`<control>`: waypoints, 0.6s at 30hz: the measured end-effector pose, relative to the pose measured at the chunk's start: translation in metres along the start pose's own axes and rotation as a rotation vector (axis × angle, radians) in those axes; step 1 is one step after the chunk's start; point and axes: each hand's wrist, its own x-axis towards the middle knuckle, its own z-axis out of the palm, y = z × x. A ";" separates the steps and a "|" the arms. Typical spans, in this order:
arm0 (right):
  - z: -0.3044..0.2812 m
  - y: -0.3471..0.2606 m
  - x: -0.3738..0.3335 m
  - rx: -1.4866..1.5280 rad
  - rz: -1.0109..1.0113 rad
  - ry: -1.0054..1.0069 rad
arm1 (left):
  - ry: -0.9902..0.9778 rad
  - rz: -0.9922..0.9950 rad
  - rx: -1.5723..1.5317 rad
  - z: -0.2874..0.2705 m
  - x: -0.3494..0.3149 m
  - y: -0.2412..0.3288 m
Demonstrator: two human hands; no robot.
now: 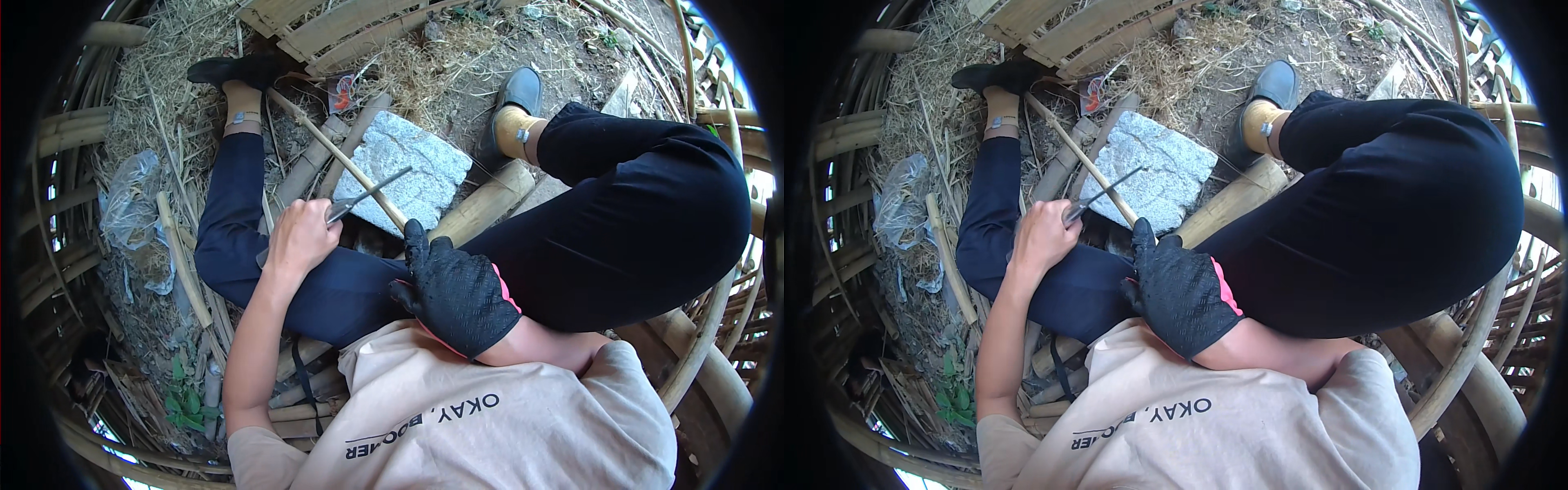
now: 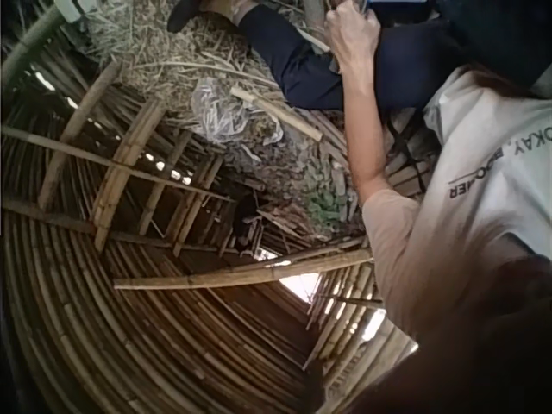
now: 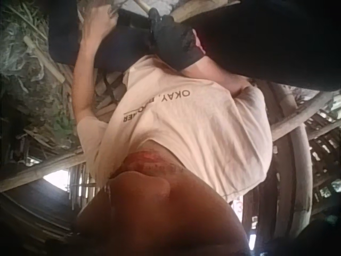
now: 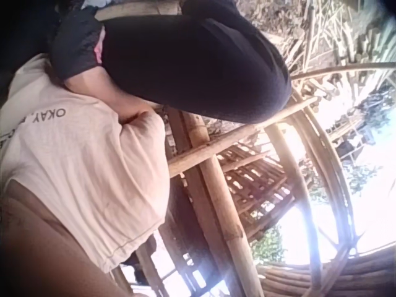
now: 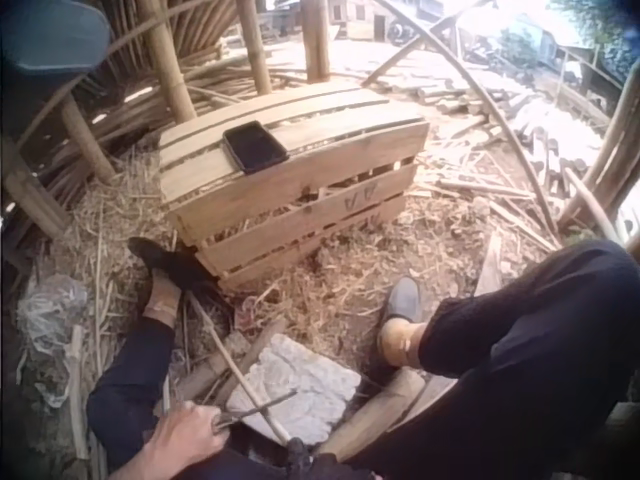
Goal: The person whittles and sharpens the end of a thin bamboo stick using a blade.
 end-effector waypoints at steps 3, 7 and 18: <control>0.003 0.002 0.000 0.013 0.002 -0.014 | -0.004 0.125 -0.069 0.008 -0.015 0.014; 0.001 0.000 0.000 -0.028 0.011 -0.054 | -0.040 0.047 -0.020 0.006 -0.001 0.002; 0.003 0.001 -0.001 -0.026 0.007 -0.031 | -0.093 0.026 0.129 -0.020 0.011 -0.008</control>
